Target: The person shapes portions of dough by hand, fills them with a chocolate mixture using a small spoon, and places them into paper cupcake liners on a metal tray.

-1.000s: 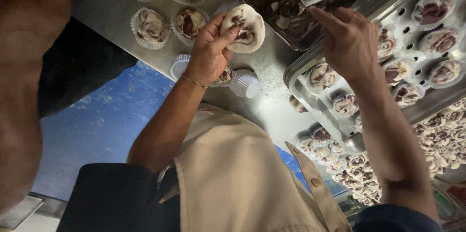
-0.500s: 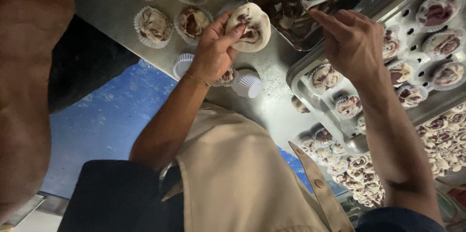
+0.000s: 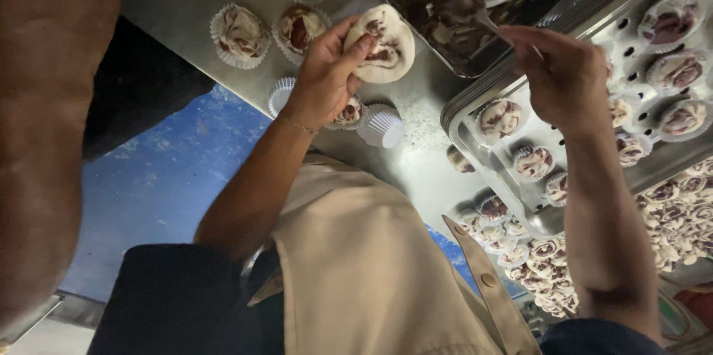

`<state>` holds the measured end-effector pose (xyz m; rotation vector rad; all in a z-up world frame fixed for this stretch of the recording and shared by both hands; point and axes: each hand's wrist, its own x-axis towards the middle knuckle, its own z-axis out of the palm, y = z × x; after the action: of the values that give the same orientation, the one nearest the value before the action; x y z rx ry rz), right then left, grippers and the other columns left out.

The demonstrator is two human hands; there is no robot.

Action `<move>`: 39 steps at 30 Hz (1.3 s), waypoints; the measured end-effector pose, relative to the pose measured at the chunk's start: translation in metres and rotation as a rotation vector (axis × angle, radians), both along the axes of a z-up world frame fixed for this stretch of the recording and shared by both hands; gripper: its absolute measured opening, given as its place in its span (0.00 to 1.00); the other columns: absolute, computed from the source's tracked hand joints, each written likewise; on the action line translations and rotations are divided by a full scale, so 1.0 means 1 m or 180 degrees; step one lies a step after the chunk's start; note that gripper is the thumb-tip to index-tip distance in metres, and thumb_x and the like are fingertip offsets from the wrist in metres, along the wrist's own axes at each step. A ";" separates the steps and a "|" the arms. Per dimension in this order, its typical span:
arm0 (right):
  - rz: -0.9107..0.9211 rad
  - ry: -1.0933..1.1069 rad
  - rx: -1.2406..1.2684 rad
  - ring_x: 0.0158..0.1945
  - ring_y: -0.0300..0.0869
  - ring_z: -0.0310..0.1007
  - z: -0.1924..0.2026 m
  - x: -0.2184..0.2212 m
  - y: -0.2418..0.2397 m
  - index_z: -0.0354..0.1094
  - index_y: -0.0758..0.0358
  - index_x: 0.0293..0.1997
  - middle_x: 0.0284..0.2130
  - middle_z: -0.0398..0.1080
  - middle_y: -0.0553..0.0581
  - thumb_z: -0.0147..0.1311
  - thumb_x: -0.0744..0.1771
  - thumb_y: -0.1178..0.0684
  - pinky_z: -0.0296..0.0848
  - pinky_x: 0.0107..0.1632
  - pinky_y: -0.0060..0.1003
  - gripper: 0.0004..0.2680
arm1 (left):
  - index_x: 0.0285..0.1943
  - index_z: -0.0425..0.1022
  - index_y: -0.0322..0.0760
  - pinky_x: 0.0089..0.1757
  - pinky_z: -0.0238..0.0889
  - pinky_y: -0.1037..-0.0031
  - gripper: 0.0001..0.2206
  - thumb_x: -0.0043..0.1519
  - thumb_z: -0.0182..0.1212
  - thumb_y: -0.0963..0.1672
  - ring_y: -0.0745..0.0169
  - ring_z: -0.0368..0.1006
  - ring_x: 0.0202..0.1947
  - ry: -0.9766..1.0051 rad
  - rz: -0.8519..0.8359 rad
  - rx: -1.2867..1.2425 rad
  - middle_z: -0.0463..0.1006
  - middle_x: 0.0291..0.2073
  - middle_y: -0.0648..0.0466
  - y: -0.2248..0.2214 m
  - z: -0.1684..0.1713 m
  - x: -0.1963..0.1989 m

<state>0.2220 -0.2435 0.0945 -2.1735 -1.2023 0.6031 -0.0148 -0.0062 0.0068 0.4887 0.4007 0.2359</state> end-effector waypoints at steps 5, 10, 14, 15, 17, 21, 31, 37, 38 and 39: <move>-0.0369 -0.0442 -0.0164 0.29 0.35 0.75 0.038 -0.042 -0.015 0.76 0.63 0.60 0.37 0.79 0.53 0.53 0.74 0.64 0.68 0.24 0.32 0.09 | 0.68 0.64 0.22 0.57 0.74 0.67 0.17 0.73 0.55 0.42 0.58 0.77 0.55 -0.0225 0.0008 -0.0253 0.77 0.55 0.44 -0.010 0.013 0.005; -0.0268 -0.1684 0.0358 0.39 0.42 0.76 0.056 -0.115 -0.014 0.75 0.64 0.60 0.41 0.77 0.58 0.57 0.72 0.68 0.73 0.38 0.36 0.11 | 0.65 0.65 0.23 0.53 0.76 0.67 0.22 0.70 0.54 0.47 0.56 0.78 0.53 -0.0067 -0.0102 -0.0820 0.78 0.52 0.43 -0.019 0.040 0.017; -0.0385 -0.1758 0.0514 0.39 0.46 0.73 0.057 -0.141 -0.013 0.72 0.68 0.63 0.44 0.76 0.62 0.58 0.72 0.69 0.72 0.43 0.38 0.11 | 0.68 0.65 0.24 0.49 0.70 0.67 0.22 0.69 0.62 0.44 0.59 0.74 0.48 -0.0140 -0.0365 0.0137 0.77 0.51 0.45 -0.029 0.058 0.011; -0.0416 -0.1731 0.0492 0.39 0.46 0.73 0.058 -0.144 -0.013 0.73 0.67 0.62 0.43 0.76 0.62 0.58 0.72 0.69 0.72 0.43 0.39 0.12 | 0.69 0.66 0.23 0.43 0.66 0.69 0.23 0.68 0.64 0.43 0.60 0.70 0.44 0.0017 -0.0373 0.0482 0.76 0.50 0.45 -0.032 0.062 0.009; -0.0475 -0.1681 0.0449 0.39 0.48 0.73 0.061 -0.151 -0.013 0.73 0.66 0.60 0.41 0.75 0.62 0.58 0.70 0.70 0.72 0.44 0.41 0.12 | 0.71 0.66 0.24 0.46 0.64 0.71 0.25 0.67 0.67 0.41 0.62 0.68 0.45 -0.0086 -0.0261 0.0931 0.76 0.51 0.46 -0.037 0.067 0.006; -0.0482 -0.1639 0.0432 0.39 0.47 0.74 0.073 -0.164 -0.016 0.74 0.64 0.61 0.41 0.76 0.60 0.57 0.70 0.70 0.73 0.42 0.39 0.13 | 0.73 0.64 0.28 0.64 0.71 0.70 0.28 0.66 0.72 0.39 0.65 0.73 0.60 -0.0627 0.0125 0.1250 0.76 0.60 0.50 -0.049 0.073 0.001; -0.0477 -0.1409 0.0320 0.38 0.39 0.79 0.104 -0.187 -0.019 0.75 0.63 0.60 0.35 0.76 0.57 0.57 0.71 0.68 0.75 0.41 0.32 0.12 | 0.72 0.66 0.29 0.60 0.74 0.73 0.23 0.68 0.69 0.38 0.66 0.76 0.55 -0.0599 0.0438 0.1741 0.78 0.58 0.50 -0.060 0.072 -0.018; -0.0385 -0.1491 0.0153 0.37 0.38 0.80 0.120 -0.200 -0.020 0.75 0.64 0.58 0.35 0.77 0.56 0.53 0.71 0.68 0.76 0.42 0.32 0.11 | 0.67 0.71 0.30 0.57 0.78 0.75 0.21 0.66 0.70 0.38 0.67 0.79 0.56 -0.0355 0.0673 0.2191 0.80 0.57 0.51 -0.064 0.077 -0.023; -0.0330 -0.1631 0.0127 0.37 0.38 0.80 0.121 -0.200 -0.021 0.75 0.64 0.57 0.34 0.77 0.56 0.53 0.72 0.68 0.76 0.41 0.31 0.10 | 0.66 0.71 0.30 0.56 0.78 0.75 0.20 0.65 0.70 0.38 0.67 0.79 0.54 -0.0232 0.0714 0.2301 0.80 0.56 0.50 -0.064 0.078 -0.023; -0.0210 -0.1810 0.0085 0.37 0.38 0.80 0.122 -0.200 -0.022 0.75 0.64 0.57 0.34 0.77 0.56 0.54 0.72 0.67 0.75 0.40 0.31 0.09 | 0.65 0.72 0.30 0.54 0.78 0.75 0.20 0.64 0.70 0.39 0.67 0.79 0.53 -0.0101 0.0749 0.2409 0.81 0.55 0.50 -0.065 0.078 -0.023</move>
<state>0.0224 -0.2653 0.2168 -2.4316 -1.3917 -0.0768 -0.0381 -0.0715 0.0852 1.1803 0.3284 0.6308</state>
